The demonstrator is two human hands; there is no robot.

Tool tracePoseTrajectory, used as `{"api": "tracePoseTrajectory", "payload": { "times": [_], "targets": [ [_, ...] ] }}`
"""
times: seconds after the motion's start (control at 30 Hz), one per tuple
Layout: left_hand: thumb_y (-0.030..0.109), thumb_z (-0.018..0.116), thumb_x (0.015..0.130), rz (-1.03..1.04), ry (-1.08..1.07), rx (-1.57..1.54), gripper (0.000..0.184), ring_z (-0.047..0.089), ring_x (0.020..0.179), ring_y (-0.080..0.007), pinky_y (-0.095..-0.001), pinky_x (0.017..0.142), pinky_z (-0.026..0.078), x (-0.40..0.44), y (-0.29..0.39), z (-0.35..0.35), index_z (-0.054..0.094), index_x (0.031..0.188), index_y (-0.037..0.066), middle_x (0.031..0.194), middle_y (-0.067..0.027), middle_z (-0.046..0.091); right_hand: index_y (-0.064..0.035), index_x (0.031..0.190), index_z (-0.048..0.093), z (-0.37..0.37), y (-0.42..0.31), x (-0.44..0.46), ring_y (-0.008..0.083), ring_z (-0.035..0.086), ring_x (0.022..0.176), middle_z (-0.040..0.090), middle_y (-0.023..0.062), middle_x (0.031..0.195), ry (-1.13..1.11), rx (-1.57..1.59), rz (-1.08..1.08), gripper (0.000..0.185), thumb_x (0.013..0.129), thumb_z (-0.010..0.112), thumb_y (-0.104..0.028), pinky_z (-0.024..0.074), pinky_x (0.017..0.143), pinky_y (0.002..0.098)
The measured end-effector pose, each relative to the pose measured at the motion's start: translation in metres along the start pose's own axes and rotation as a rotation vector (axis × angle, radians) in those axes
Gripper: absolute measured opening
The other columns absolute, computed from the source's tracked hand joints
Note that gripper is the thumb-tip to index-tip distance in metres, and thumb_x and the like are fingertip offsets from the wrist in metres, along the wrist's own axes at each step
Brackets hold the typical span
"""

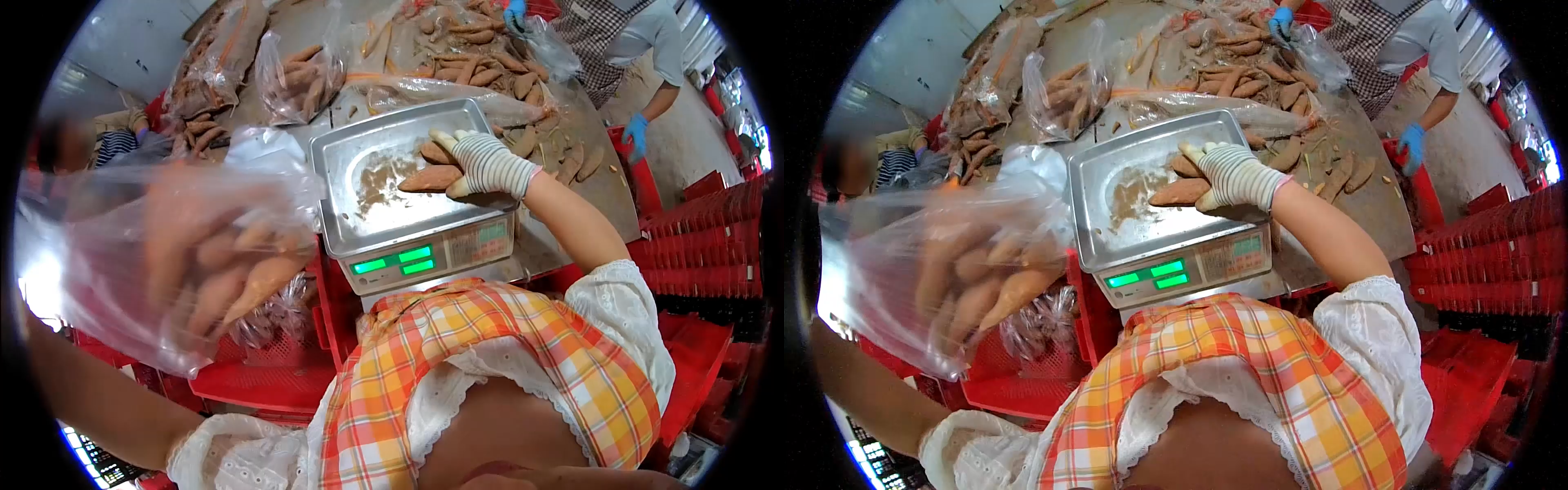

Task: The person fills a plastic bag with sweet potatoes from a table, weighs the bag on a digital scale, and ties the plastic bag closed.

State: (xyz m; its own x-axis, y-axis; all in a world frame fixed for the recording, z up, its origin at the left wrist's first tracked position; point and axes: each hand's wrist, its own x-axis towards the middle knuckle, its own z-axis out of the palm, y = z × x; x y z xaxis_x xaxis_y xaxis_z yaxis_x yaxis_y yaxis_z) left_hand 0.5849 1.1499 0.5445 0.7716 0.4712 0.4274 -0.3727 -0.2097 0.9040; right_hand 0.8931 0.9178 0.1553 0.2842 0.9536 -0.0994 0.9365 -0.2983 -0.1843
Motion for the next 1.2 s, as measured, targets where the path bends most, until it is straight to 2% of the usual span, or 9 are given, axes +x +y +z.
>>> {"api": "tracePoseTrajectory", "payload": {
  "times": [0.17,0.3,0.37,0.57,0.7,0.8,0.9,1.1,1.2],
  "targets": [
    [0.027,0.051,0.088,0.049,0.013,0.046,0.034,0.036,0.042,-0.0028,-0.0159,0.038,0.028,0.021,-0.043,0.034,0.059,0.104,-0.001,0.111,-0.0184,0.062,-0.0006,0.136,0.03,0.007,0.023,-0.015,0.0393,0.059,0.093,0.057,0.0275,0.104,0.137,0.16,0.15,0.096,0.059,0.075,-0.036,0.0479,0.082,0.0403],
    [0.029,0.05,0.089,0.11,0.031,0.065,0.036,0.036,0.044,-0.0026,-0.0148,0.039,0.028,0.039,-0.085,0.046,0.056,0.111,0.0,0.114,-0.0197,0.059,-0.0008,0.14,0.021,-0.007,0.055,-0.029,0.028,0.045,0.121,0.044,0.0237,0.13,0.43,0.733,0.232,0.105,0.057,0.081,-0.027,0.0387,0.102,0.0341],
    [0.029,0.049,0.089,0.136,0.03,0.066,0.038,0.036,0.045,-0.0025,-0.0143,0.04,0.029,0.048,-0.102,0.049,0.055,0.114,0.0,0.115,-0.0203,0.058,-0.0021,0.141,0.018,-0.034,0.062,-0.038,0.0293,0.04,0.123,0.042,0.0197,0.133,0.49,0.838,0.548,0.108,0.058,0.082,-0.025,0.0356,0.104,0.0352],
    [0.031,0.048,0.091,0.123,-0.087,0.06,0.044,0.035,0.049,-0.0023,-0.0127,0.042,0.03,0.053,-0.141,0.08,0.05,0.123,0.001,0.12,-0.0221,0.055,-0.002,0.133,0.037,-0.078,0.098,-0.071,0.021,0.052,0.102,0.054,0.0123,0.113,0.87,1.286,0.177,0.08,0.069,0.075,-0.033,0.0461,0.084,0.0344],
    [0.036,0.047,0.091,-0.11,-0.202,0.05,0.048,0.033,0.048,-0.0022,-0.013,0.04,0.026,0.025,-0.157,0.109,0.05,0.123,0.001,0.121,-0.023,0.054,-0.0025,0.115,0.052,-0.125,0.04,-0.074,0.0169,0.055,0.085,0.056,0.0043,0.091,0.588,1.358,0.069,0.058,0.071,0.065,-0.039,0.0465,0.077,0.0284],
    [0.04,0.046,0.092,-0.303,-0.187,0.003,0.049,0.032,0.043,-0.0019,-0.015,0.036,0.021,0.016,-0.163,0.106,0.052,0.12,0.0,0.108,-0.0192,0.061,-0.0004,0.119,0.049,-0.13,0.01,-0.045,0.0183,0.051,0.102,0.055,0.0081,0.108,0.366,1.203,-0.421,0.055,0.073,0.066,-0.027,0.0408,0.089,0.0297],
    [0.04,0.044,0.092,-0.343,-0.253,0.044,0.05,0.028,0.038,-0.0018,-0.0153,0.034,0.019,-0.002,-0.156,0.103,0.051,0.121,0.0,0.105,-0.0201,0.061,0.0013,0.131,0.043,-0.127,-0.045,-0.011,0.0206,0.045,0.118,0.048,0.0144,0.129,-0.034,1.632,-0.605,0.063,0.075,0.066,-0.019,0.033,0.1,0.0308],
    [0.034,0.039,0.096,-0.117,-0.085,0.195,0.049,0.037,0.045,0.0004,-0.0123,0.036,0.021,-0.041,-0.162,0.069,0.042,0.131,0.0,0.123,-0.0222,0.052,-0.004,0.122,0.052,-0.078,-0.03,0.057,0.0308,0.057,0.102,0.06,0.0179,0.111,-0.019,0.442,-0.349,0.057,0.069,0.063,-0.019,0.0443,0.087,0.0363],
    [0.034,0.039,0.096,-0.186,-0.052,0.036,0.052,0.04,0.05,0.0007,-0.0107,0.038,0.024,-0.045,-0.158,0.054,0.036,0.135,-0.001,0.131,-0.0221,0.046,-0.0047,0.119,0.055,-0.085,-0.006,0.037,0.0349,0.059,0.096,0.063,0.0183,0.104,0.02,0.474,-0.43,0.054,0.068,0.061,-0.019,0.0463,0.083,0.0396]
  ]
}}
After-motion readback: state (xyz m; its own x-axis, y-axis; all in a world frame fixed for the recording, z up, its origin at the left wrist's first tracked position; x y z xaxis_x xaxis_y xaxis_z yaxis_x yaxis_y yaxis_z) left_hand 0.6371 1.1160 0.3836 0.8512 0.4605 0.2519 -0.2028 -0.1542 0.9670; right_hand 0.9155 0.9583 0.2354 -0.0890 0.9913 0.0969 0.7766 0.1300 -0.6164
